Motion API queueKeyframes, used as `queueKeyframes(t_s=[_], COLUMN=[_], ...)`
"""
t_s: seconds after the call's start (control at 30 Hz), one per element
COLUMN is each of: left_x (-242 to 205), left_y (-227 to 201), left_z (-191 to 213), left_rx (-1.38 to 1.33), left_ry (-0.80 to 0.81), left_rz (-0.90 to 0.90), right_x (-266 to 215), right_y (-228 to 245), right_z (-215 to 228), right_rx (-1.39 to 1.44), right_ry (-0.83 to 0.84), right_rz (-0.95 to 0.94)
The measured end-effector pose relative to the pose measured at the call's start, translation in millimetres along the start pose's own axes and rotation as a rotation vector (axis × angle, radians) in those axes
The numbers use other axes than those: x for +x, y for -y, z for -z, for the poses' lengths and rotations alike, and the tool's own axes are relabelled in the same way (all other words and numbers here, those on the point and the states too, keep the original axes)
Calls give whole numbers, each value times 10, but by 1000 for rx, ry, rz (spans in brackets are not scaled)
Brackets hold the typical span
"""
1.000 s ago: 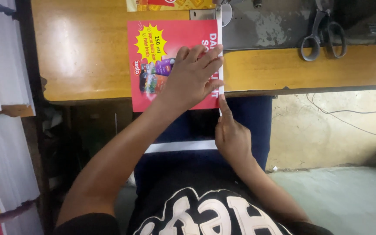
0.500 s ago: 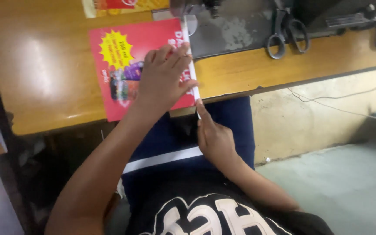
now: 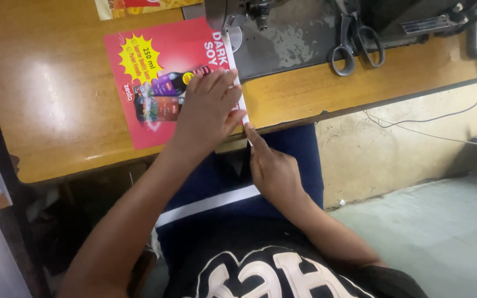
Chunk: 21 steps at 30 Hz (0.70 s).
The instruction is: The person sews a white strip of material onto the edge of various printed paper sheets using a sewing machine. They handle different sheets, including those with soy sauce and snack advertisements, feeding them through the machine one by one.
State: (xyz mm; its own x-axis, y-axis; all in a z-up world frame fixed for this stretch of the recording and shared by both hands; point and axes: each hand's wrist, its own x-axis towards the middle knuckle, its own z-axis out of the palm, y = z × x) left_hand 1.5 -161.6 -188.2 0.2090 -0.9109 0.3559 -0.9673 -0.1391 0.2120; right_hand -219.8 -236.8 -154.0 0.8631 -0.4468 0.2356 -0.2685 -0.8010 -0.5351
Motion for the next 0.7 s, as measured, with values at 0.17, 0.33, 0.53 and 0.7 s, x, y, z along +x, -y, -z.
queueKeyframes(t_s=[0.17, 0.33, 0.53, 0.7], left_x=[-143, -235, -284, -297], left_y=[-159, -278, -260, -263], left_z=[62, 87, 98, 97], left_rx=[9, 109, 74, 20], left_ry=[-16, -20, -9, -29], left_rz=[7, -18, -54, -26], right_x=[4, -21, -15, -29], right_y=[78, 85, 101, 108], right_z=[85, 107, 127, 114], right_rx=[-13, -37, -49, -57], right_ry=[16, 33, 71, 69], right_rz=[-2, 6, -15, -48])
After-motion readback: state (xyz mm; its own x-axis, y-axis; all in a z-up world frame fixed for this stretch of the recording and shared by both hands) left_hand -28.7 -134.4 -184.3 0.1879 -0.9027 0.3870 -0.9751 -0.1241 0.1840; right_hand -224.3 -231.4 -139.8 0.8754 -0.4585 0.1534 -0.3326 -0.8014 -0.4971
